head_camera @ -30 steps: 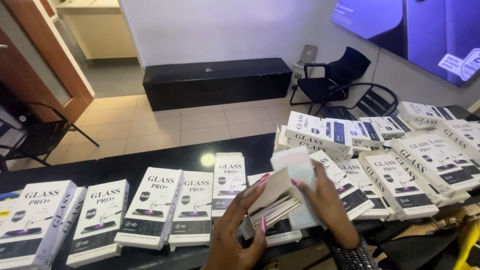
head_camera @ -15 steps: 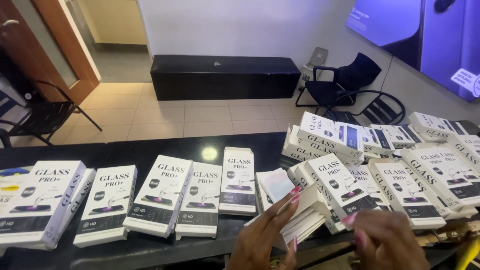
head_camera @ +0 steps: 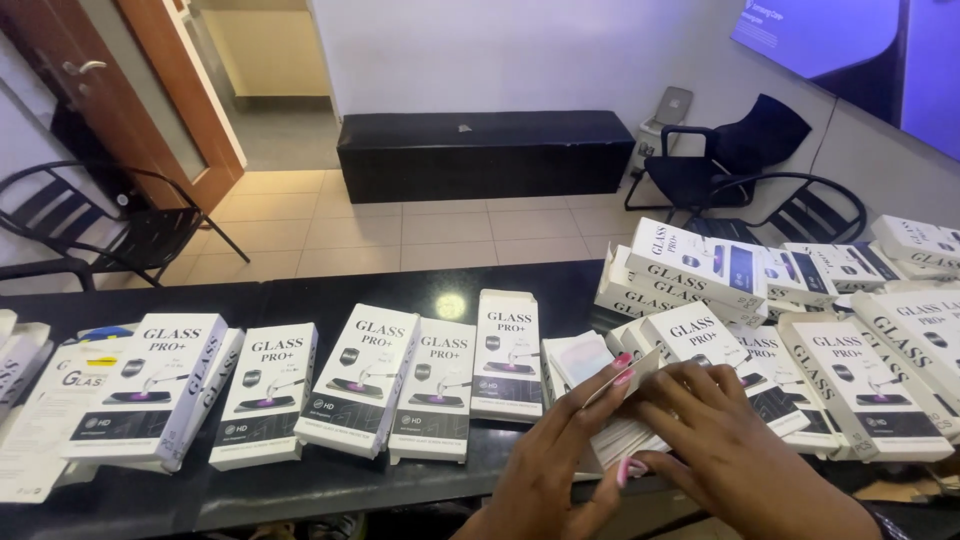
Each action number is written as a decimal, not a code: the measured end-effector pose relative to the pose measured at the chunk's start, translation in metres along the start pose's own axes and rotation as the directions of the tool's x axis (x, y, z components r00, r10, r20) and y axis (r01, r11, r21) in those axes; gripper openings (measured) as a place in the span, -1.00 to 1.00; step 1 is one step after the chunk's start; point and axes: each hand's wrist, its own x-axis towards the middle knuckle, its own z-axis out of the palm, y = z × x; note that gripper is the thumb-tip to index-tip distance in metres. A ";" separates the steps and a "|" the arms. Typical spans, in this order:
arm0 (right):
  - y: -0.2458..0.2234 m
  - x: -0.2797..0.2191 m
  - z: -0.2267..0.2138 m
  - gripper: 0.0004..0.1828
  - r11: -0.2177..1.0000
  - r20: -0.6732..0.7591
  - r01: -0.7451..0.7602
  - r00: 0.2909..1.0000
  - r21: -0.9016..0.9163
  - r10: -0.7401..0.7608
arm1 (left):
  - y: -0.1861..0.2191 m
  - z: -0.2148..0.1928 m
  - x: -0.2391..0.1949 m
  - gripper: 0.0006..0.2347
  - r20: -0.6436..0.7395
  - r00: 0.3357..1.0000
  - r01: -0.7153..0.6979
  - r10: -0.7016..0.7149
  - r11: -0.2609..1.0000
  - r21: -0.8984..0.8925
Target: Checking the contents of screen protector boxes and stacking them neatly on a counter.
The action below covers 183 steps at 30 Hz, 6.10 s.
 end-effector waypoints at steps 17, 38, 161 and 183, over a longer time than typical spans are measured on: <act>0.048 0.061 -0.084 -0.86 0.831 -0.072 -0.011 0.995 0.556 0.061 | -0.072 0.018 -0.015 -0.47 0.093 0.968 0.242 -0.235 0.967 -0.077; 0.078 0.119 -0.111 -0.81 0.540 -0.281 0.001 0.854 0.842 0.437 | -0.034 -0.030 -0.022 -0.46 0.012 0.806 0.559 -0.591 0.755 -0.342; -0.030 0.107 0.031 -0.65 0.218 -0.233 0.151 0.874 0.964 0.425 | -0.044 -0.035 -0.037 -0.66 -0.161 0.898 0.439 -0.410 0.795 0.418; -0.035 0.127 0.016 -0.30 0.151 -0.060 -0.012 0.884 0.988 0.464 | -0.031 -0.063 -0.031 -0.63 0.080 0.960 0.155 -0.267 0.750 0.644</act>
